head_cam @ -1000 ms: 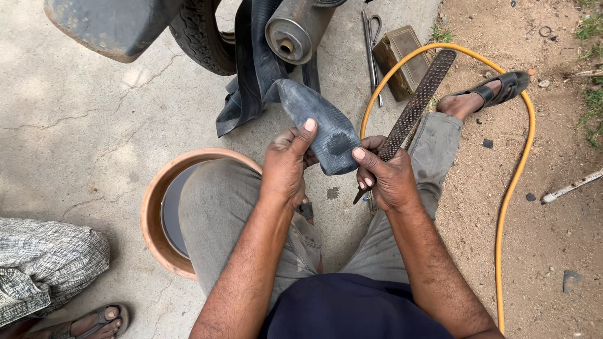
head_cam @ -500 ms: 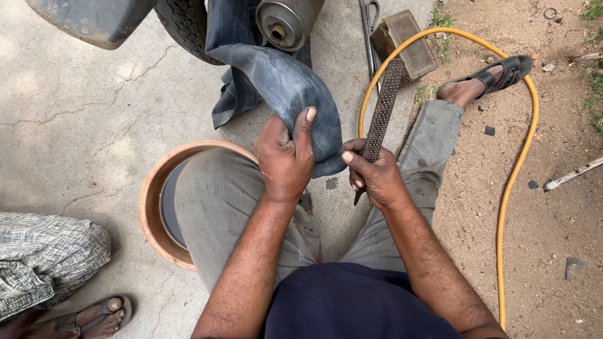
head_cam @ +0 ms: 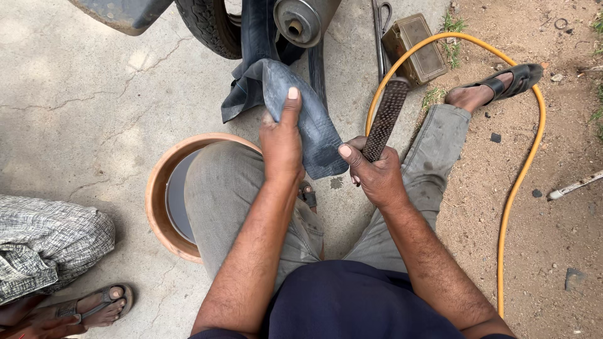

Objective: The person sits on the ground and uses a metal file to roughen the surface of a black rubber tire tube. They hold the tube in their left hand and file it repeatedly with their right hand, occasionally pausing to inspect the surface. The task involves preparing the rubber for a patch or repair.

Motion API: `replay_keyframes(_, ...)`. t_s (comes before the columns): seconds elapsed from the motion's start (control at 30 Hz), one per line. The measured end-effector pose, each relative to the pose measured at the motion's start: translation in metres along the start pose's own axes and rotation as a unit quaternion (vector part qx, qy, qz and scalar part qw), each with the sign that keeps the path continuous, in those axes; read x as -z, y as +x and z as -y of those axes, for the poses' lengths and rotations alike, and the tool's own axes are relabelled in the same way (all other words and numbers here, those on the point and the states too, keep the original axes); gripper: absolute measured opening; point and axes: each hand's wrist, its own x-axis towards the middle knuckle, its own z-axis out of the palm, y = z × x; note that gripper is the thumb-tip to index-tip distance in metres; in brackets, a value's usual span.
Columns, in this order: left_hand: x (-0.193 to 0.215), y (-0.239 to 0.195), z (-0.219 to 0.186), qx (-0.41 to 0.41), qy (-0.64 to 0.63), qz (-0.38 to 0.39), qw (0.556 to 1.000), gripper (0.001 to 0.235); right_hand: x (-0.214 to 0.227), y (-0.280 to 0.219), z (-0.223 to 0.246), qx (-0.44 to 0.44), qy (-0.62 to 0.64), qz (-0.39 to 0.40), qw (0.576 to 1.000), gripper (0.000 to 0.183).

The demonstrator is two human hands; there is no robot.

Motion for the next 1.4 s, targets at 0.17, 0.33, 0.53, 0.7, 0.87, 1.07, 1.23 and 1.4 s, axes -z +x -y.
replay_keyframes(0.17,0.01,-0.009,0.005,0.105,-0.082,0.17,0.976,0.063,0.013,0.011,0.009,-0.018,0.117,-0.046,0.992,0.033)
replay_keyframes(0.33,0.005,-0.016,0.004,0.122,0.004,0.244,0.962,0.052,0.031,0.028,0.016,-0.005,0.129,-0.086,0.988,0.035)
replay_keyframes(0.53,0.007,-0.016,-0.01,-0.005,0.132,0.218,0.967,0.04,0.024,0.033,0.007,-0.031,0.115,-0.056,0.991,0.034)
replay_keyframes(0.7,0.002,-0.015,-0.016,-0.018,0.162,0.143,0.976,0.036,0.015,0.034,0.002,-0.041,0.107,-0.044,0.992,0.034)
replay_keyframes(0.87,0.012,-0.001,-0.024,-0.005,0.126,0.071,0.989,0.036,0.03,0.039,0.001,-0.002,0.181,-0.097,0.979,0.035)
replay_keyframes(1.07,0.005,-0.002,0.004,0.014,0.072,0.069,0.995,0.038,0.023,0.023,0.009,-0.023,0.125,-0.064,0.99,0.037)
replay_keyframes(1.23,0.0,-0.016,0.012,-0.014,0.114,0.071,0.991,0.04,-0.002,0.013,0.013,-0.03,0.15,-0.087,0.984,0.034)
replay_keyframes(1.4,0.004,-0.014,0.016,0.026,0.06,0.085,0.994,0.038,0.005,0.018,0.004,-0.031,0.162,-0.085,0.983,0.031)
